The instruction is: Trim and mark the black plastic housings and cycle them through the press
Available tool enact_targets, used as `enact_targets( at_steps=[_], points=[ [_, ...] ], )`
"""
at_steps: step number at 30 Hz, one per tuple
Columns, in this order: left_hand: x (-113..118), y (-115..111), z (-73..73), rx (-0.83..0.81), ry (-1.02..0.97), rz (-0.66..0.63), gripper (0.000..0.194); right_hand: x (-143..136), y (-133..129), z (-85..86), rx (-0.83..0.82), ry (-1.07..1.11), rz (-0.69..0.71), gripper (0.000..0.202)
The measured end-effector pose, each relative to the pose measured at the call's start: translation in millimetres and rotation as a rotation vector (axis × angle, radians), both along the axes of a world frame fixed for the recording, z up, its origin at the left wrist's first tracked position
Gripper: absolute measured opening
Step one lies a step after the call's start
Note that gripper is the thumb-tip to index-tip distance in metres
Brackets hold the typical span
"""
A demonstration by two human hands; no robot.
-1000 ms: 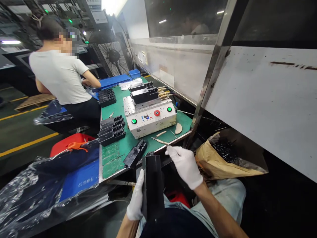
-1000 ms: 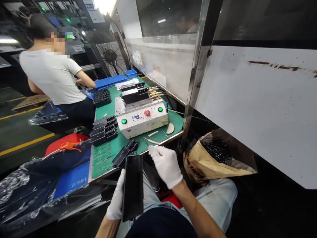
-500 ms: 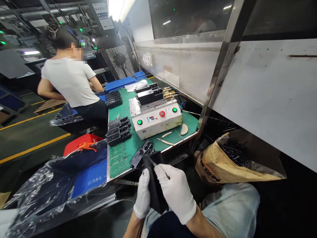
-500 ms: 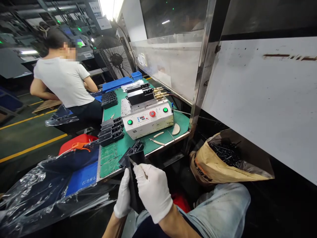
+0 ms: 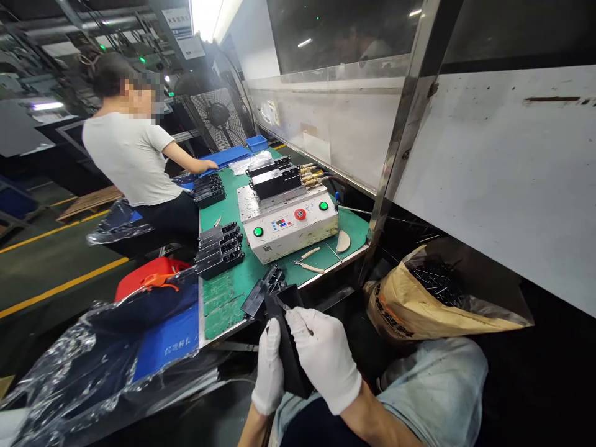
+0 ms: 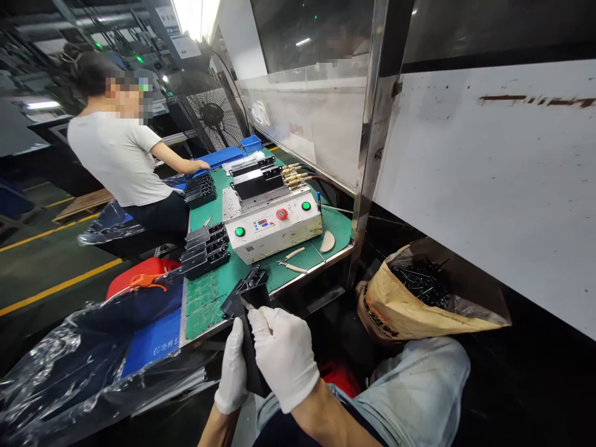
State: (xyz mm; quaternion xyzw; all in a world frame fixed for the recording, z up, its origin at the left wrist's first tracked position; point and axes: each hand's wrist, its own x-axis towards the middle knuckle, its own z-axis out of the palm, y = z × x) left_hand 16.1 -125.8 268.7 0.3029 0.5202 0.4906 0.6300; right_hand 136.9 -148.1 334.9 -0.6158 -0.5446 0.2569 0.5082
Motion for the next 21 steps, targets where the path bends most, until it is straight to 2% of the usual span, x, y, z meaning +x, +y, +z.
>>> enact_targets(
  at_steps=[4,12,17,21],
  points=[
    [2.0,-1.0,-1.7,0.069,0.059,0.014,0.062,0.1,0.9,-2.8,0.008,-0.027,-0.015,0.039],
    [7.3,-1.9,4.7,0.152,0.136,0.013,0.055,6.6,4.0,-3.0,0.012,0.045,-0.007,0.041],
    [7.4,-0.2,6.6,0.249,0.312,0.016,0.046,10.9,5.4,-6.6,-0.016,0.174,0.022,0.044],
    [4.4,3.0,-0.4,0.218,0.380,0.089,0.037,11.5,4.3,-9.8,-0.030,0.272,0.016,0.047]
  ],
)
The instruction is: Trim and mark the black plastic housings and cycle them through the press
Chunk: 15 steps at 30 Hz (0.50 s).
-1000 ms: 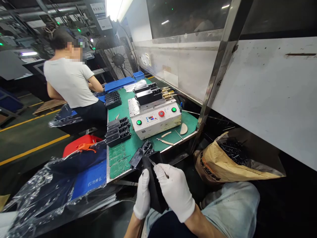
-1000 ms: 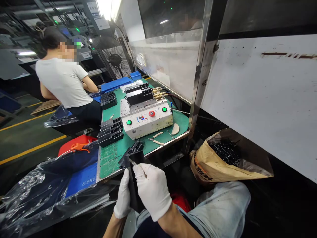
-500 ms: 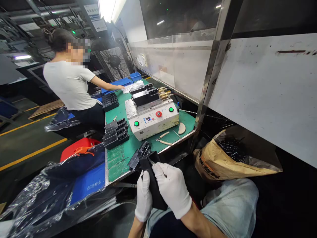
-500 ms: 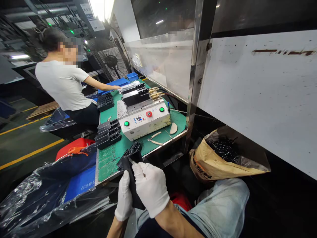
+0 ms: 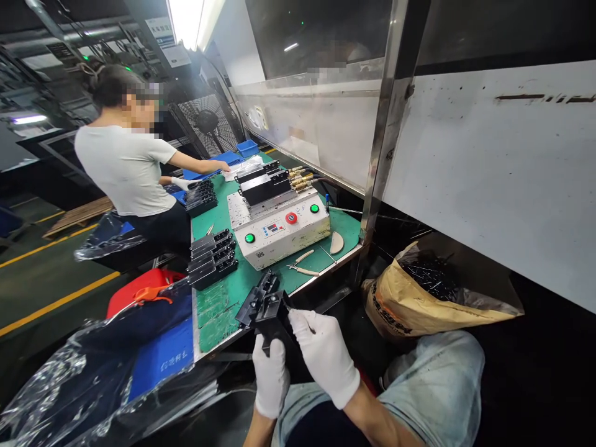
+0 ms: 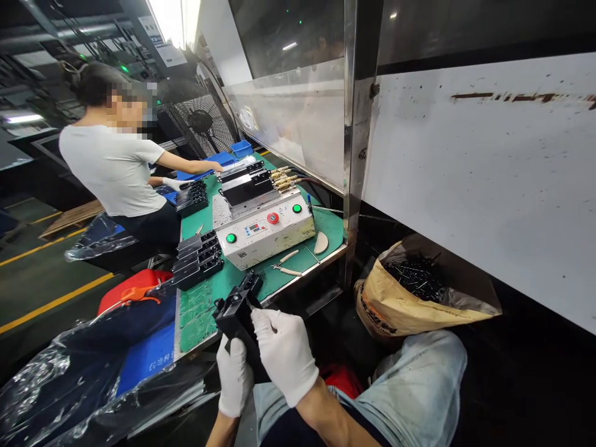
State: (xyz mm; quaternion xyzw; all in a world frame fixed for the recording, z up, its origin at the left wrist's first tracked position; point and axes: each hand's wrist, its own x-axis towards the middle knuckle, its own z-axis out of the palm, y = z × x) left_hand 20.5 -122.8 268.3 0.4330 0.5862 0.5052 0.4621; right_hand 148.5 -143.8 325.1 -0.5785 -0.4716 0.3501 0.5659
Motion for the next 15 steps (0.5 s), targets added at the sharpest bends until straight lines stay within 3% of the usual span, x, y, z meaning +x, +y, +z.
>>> enact_targets(
  at_steps=[6,15],
  points=[
    [-0.8,6.3,-5.2,-0.129,-0.008,0.047,0.032,0.7,-2.1,-6.7,-0.008,0.106,-0.063,0.048],
    [-1.6,4.3,-16.5,0.032,0.033,-0.091,0.038,-0.8,-8.1,-11.0,-0.012,0.074,-0.042,0.042]
  ],
)
